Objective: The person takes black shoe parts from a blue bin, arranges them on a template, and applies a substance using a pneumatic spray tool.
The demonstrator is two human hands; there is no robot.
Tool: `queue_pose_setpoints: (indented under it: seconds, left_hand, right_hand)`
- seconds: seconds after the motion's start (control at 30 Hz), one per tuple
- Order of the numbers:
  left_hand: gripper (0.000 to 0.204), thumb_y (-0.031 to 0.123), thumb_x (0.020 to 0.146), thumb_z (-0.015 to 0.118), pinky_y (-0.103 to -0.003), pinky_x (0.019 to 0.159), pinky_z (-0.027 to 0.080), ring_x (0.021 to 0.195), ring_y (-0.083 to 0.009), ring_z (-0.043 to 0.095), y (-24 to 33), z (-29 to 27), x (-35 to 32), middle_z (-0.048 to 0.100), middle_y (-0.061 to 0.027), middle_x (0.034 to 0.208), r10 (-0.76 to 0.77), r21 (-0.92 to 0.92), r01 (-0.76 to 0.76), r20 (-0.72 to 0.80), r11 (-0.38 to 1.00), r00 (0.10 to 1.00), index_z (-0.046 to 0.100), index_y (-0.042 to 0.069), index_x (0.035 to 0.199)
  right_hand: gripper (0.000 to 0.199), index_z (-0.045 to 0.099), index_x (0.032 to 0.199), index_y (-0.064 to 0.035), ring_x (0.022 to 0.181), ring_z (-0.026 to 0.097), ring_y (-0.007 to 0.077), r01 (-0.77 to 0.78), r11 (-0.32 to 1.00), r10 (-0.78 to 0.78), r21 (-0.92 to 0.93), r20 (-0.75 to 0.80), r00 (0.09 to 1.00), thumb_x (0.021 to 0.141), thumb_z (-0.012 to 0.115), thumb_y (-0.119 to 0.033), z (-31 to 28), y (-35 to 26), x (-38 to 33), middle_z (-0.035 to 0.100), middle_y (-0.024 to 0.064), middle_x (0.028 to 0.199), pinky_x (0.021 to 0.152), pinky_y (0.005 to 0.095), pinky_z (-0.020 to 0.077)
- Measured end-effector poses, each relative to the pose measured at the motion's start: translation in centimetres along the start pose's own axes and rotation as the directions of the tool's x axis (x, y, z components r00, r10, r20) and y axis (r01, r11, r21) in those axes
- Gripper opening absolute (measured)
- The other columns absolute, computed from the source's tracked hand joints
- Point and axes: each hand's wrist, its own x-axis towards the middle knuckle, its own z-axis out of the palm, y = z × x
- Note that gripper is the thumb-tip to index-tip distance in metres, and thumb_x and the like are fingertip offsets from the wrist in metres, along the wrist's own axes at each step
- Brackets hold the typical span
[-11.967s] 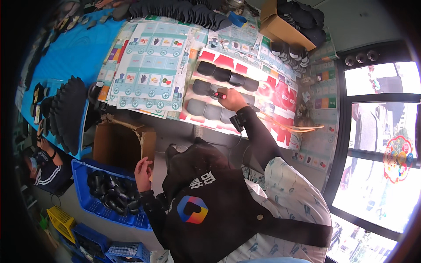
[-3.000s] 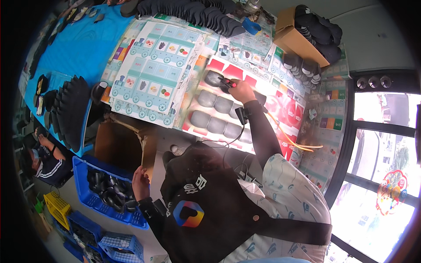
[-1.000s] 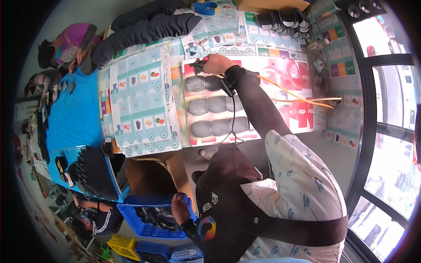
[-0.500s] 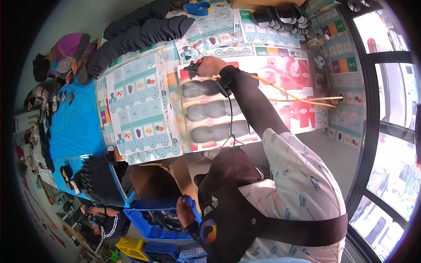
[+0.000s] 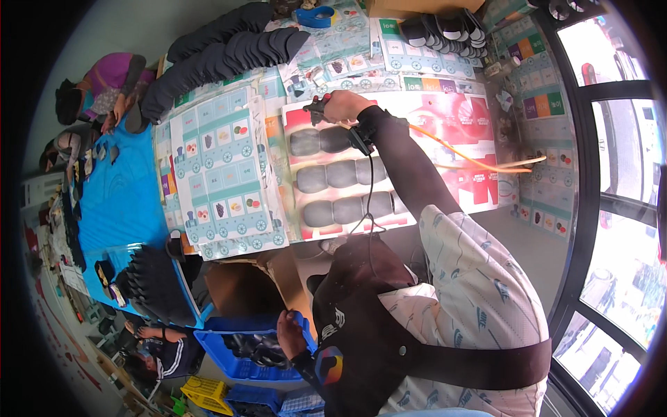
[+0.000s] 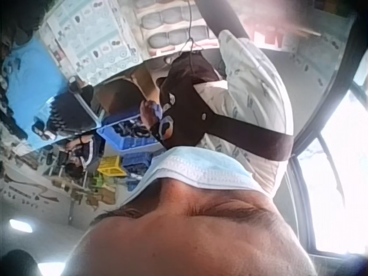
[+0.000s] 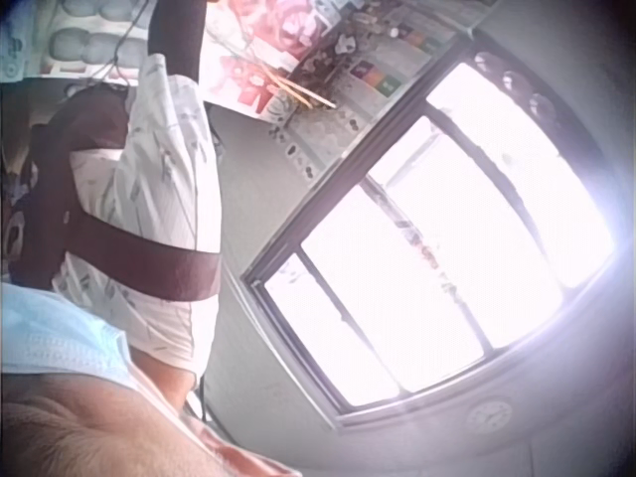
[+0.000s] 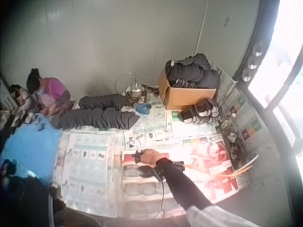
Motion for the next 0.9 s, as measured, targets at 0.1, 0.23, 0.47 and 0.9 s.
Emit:
queue_pose_setpoints:
  seconds: [0.1, 0.23, 0.47, 0.9]
  left_hand:
    - [0.037, 0.026, 0.105, 0.053, -0.019, 0.063, 0.039, 0.081, -0.007, 0.053, -0.3, -0.5, -0.2, 0.065, 0.0012, 0.108, 0.014, 0.011, -0.014, 0.018, 1.0, 1.0, 0.056, 0.005, 0.135]
    - [0.036, 0.023, 0.103, 0.056, -0.019, 0.064, 0.04, 0.083, -0.0072, 0.054, -0.9, -1.1, -0.1, 0.065, 0.0011, 0.109, 0.02, -0.062, -0.016, 0.071, 0.998, 0.997, 0.057, 0.005, 0.134]
    - [0.037, 0.005, 0.095, 0.059, -0.027, 0.076, 0.05, 0.093, -0.015, 0.062, -3.0, -4.7, 1.6, 0.066, -0.0054, 0.109, 0.125, 0.171, -0.151, 0.155, 0.974, 0.98, 0.058, 0.002, 0.133]
    - [0.031, 0.012, 0.101, 0.054, -0.02, 0.069, 0.044, 0.083, -0.0072, 0.055, -1.7, -7.8, 1.3, 0.066, -0.0003, 0.106, 0.066, 0.086, -0.081, 0.162, 0.993, 0.985, 0.06, 0.005, 0.131]
  right_hand:
    - [0.009, 0.064, 0.067, -0.0018, 0.052, 0.054, 0.0204, 0.089, 0.992, -0.103, -0.085, -0.188, 0.977, 0.069, 0.058, -0.008, 0.1, 0.7, -0.4, 0.058, 0.0104, 0.06, 0.048, 0.0344, 0.0381]
    - [0.016, 0.066, 0.073, 0.0021, 0.055, 0.06, 0.023, -0.03, 0.998, 0.033, -0.051, 0.054, 0.998, 0.065, 0.061, -0.011, -0.5, 0.4, -2.8, 0.064, 0.0133, 0.064, 0.049, 0.0374, 0.0426]
    - [0.028, 0.072, 0.097, -0.0005, 0.084, 0.07, 0.0359, 0.176, 0.956, -0.234, -0.235, -0.247, 0.94, 0.075, 0.062, -0.016, 2.6, 4.9, -5.8, 0.071, 0.0231, 0.087, 0.077, 0.0425, 0.0535]
    - [0.016, 0.07, 0.083, 0.0002, 0.073, 0.071, 0.0353, 0.23, 0.886, -0.388, -0.403, -0.37, 0.844, 0.077, 0.059, -0.01, 3.9, 10.3, -9.3, 0.069, 0.0261, 0.08, 0.07, 0.046, 0.0552]
